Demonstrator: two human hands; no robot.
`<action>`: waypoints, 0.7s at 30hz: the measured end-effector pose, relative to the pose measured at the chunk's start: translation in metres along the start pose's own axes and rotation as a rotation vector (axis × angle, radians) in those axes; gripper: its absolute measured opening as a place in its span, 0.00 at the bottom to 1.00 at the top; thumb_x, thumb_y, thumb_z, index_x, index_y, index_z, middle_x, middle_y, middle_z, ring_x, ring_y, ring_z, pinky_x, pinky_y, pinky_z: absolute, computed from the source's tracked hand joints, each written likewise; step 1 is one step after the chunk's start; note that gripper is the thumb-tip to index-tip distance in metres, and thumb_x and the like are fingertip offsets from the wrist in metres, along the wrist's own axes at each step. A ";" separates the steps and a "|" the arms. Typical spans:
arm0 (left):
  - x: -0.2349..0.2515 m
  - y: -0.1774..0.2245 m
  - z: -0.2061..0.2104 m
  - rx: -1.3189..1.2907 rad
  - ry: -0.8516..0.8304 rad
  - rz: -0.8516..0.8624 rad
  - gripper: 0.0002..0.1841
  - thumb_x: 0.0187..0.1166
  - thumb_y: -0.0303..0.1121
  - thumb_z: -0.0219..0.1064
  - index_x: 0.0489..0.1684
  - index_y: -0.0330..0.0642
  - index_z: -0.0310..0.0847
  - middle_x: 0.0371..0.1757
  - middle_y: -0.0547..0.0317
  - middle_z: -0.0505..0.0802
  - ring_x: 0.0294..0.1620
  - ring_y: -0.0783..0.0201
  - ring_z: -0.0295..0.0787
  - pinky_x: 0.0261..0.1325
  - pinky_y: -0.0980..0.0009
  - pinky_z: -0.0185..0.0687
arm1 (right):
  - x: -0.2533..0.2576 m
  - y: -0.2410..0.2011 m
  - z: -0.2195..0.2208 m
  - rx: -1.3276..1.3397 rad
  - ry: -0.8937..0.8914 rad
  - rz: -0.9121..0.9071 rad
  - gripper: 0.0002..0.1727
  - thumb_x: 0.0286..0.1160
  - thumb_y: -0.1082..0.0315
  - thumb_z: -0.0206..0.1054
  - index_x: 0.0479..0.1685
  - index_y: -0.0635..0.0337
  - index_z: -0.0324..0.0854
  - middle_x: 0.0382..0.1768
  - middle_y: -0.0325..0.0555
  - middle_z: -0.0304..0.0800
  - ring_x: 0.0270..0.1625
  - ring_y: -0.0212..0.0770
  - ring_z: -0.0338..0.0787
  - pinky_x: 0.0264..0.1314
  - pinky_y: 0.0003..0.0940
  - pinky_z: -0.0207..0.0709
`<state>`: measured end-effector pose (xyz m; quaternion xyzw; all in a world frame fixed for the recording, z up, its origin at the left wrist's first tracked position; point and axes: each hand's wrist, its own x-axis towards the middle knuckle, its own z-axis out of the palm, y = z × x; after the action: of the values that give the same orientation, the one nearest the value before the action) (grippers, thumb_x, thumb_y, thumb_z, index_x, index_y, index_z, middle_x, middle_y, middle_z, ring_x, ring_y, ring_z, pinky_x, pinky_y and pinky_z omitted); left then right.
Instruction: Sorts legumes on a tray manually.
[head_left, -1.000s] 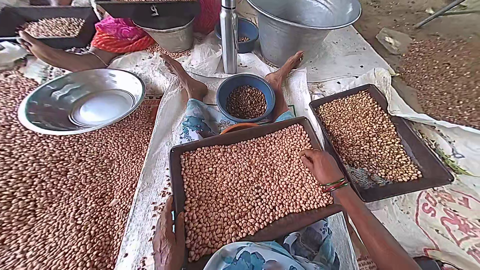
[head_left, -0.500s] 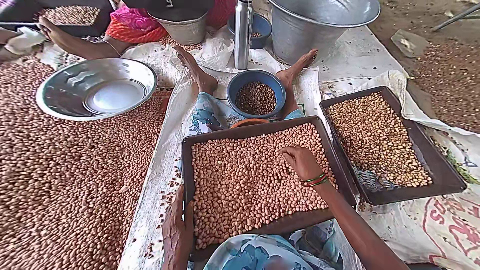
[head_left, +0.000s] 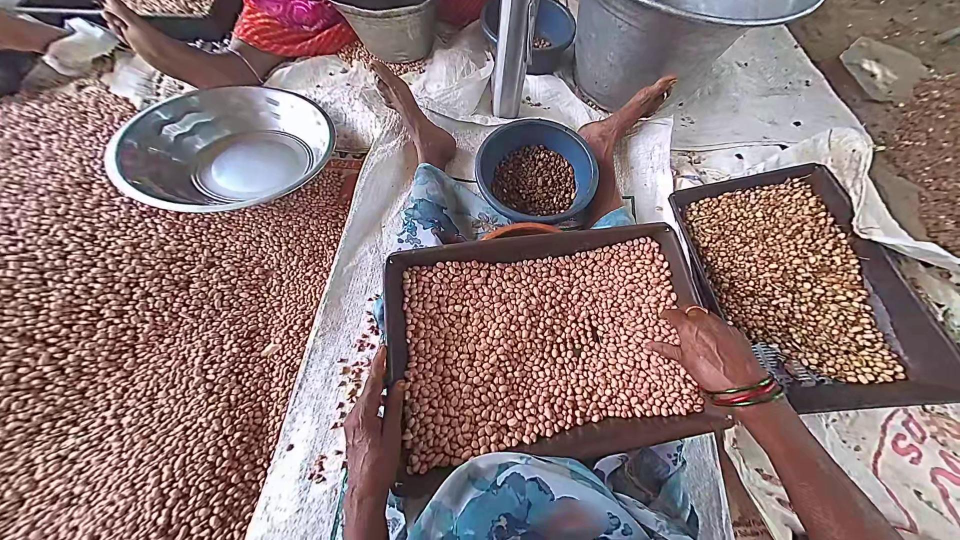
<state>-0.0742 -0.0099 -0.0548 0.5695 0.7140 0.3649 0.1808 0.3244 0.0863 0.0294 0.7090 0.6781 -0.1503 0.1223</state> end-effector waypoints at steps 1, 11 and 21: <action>0.000 0.000 0.000 -0.029 -0.008 -0.007 0.29 0.84 0.31 0.52 0.86 0.30 0.64 0.79 0.33 0.79 0.74 0.47 0.84 0.73 0.58 0.76 | -0.008 0.006 0.007 0.006 0.028 -0.031 0.31 0.75 0.56 0.77 0.69 0.72 0.80 0.65 0.76 0.82 0.69 0.74 0.83 0.67 0.66 0.75; -0.001 0.002 0.001 -0.339 -0.020 -0.208 0.26 0.87 0.35 0.48 0.72 0.20 0.73 0.66 0.40 0.87 0.62 0.84 0.81 0.68 0.85 0.72 | -0.022 -0.021 0.041 0.076 0.221 -0.177 0.40 0.62 0.61 0.84 0.71 0.79 0.76 0.67 0.81 0.80 0.73 0.81 0.78 0.70 0.72 0.70; -0.005 0.010 0.004 -0.623 0.046 -0.341 0.22 0.86 0.28 0.48 0.70 0.20 0.70 0.61 0.58 0.89 0.55 0.88 0.84 0.60 0.88 0.78 | -0.018 -0.019 0.031 0.016 -0.371 0.196 0.62 0.56 0.50 0.88 0.86 0.74 0.53 0.74 0.78 0.72 0.75 0.73 0.78 0.72 0.62 0.74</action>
<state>-0.0632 -0.0127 -0.0513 0.3511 0.6572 0.5425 0.3879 0.3032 0.0589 0.0086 0.7327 0.5704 -0.2713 0.2534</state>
